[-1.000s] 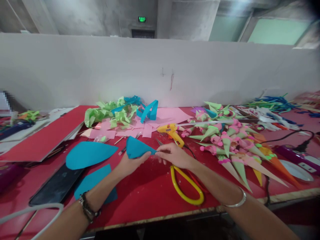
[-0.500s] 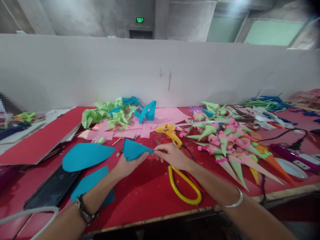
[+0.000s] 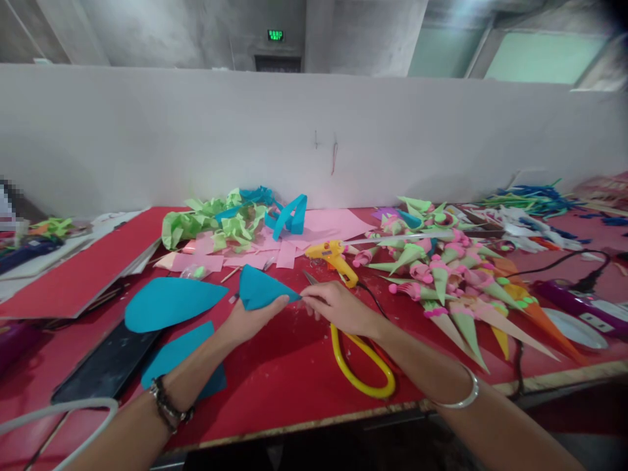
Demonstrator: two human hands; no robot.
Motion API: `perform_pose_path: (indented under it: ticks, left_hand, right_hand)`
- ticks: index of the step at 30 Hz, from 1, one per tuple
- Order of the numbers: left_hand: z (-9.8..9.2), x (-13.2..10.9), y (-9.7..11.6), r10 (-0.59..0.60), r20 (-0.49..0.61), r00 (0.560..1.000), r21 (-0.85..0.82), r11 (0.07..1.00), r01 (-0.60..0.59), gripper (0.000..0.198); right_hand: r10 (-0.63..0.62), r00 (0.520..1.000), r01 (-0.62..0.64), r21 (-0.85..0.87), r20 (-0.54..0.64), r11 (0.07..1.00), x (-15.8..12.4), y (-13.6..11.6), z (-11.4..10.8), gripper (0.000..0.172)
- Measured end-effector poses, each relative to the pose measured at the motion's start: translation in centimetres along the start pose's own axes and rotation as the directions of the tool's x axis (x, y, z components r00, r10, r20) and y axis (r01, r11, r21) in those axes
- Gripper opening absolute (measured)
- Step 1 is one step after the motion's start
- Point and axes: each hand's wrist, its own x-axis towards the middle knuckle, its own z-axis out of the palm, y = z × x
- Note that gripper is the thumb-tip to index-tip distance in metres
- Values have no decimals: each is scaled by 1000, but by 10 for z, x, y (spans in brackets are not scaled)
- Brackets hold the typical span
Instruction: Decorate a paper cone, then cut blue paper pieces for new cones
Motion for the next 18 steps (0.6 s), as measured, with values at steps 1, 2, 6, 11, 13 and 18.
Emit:
perform_pose_path:
  ticks: [1,2,6,11,13,18]
  left_hand:
    - [-3,1,-1,-3,-23,1000,4,1000,3,39]
    - [-6,3,-3,5,-33,999,7,1000,-4,37]
    - [-14,7,-3,71,45,996,19,997,-72,33]
    - [-10,10,-3,63,27,998,-38,997,-62,24]
    - [-9,13,-4,126,44,991,-110,987,-121,13]
    - [-9,19,-2,242,188,952,-228,953,-197,9]
  right_hand:
    - [0,1000,0,-32,-9,999,0,1,-1,25]
    - [1,1000,-2,-57,-17,998,0,2,-1,25]
    - [-19,998,15,-79,-53,997,1,5,0,19]
    - [-125,985,111,-118,-115,987,2,5,-1,18]
    - [-163,979,153,-89,-118,984,2,5,-1,22]
    - [-179,978,181,8,-104,983,1,3,-1,22]
